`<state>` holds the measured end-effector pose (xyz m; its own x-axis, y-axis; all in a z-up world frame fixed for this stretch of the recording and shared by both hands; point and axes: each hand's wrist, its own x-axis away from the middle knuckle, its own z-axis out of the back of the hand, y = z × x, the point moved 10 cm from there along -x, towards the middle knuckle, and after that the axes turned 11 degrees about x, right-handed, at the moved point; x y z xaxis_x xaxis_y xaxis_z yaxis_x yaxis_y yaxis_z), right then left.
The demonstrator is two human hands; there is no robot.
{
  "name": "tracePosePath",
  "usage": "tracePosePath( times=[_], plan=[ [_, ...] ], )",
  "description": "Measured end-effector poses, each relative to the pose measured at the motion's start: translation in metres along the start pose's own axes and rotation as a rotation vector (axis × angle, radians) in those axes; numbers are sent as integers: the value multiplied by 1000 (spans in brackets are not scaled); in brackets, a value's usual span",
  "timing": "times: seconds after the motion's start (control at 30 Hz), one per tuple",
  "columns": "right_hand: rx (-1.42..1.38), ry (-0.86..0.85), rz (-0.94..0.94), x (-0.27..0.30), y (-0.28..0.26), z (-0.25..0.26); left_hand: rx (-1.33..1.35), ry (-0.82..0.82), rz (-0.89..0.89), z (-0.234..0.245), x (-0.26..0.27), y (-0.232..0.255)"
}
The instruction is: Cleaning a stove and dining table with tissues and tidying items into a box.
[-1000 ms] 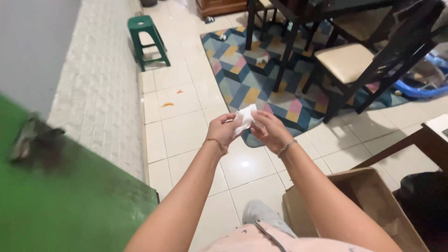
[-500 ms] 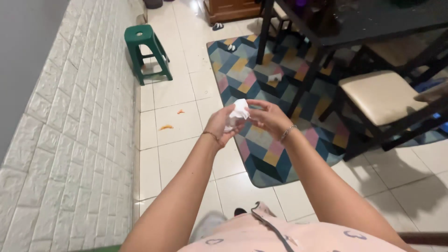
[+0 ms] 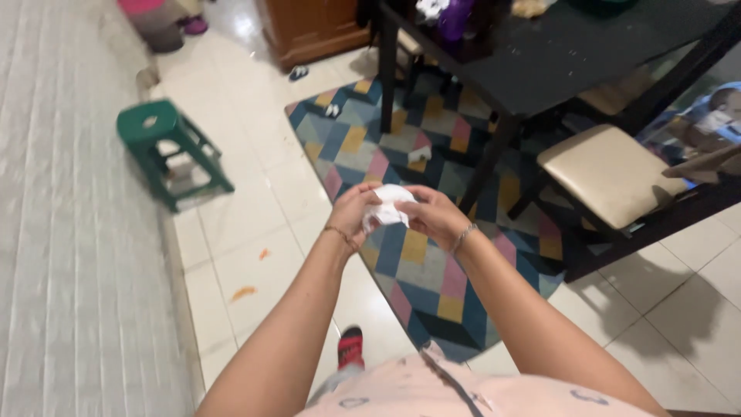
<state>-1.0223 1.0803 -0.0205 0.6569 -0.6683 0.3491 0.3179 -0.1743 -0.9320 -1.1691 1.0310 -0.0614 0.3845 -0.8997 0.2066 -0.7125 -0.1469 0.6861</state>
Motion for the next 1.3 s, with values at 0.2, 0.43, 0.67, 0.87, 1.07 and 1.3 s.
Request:
tracePosePath(
  times=[0.2, 0.43, 0.67, 0.87, 1.07, 1.3],
  plan=[
    [-80, 144, 42, -73, -9, 20, -153, -23, 157, -7, -67, 21],
    [-36, 115, -108, -96, -11, 14, -299, 43, 268, 21, -109, 9],
    [-124, 359, -158, -117, -2, 69, -118, -92, 362, -8, -148, -6],
    [-84, 262, -127, -145, -26, 105, -146, -24, 307, -36, -208, -20],
    [-92, 259, -117, -226, -22, 205, -108, 47, 243, -70, -306, -53],
    [-277, 371, -140, -293, -3, 358, -52, 224, 194, -137, -399, -90]
  ],
)
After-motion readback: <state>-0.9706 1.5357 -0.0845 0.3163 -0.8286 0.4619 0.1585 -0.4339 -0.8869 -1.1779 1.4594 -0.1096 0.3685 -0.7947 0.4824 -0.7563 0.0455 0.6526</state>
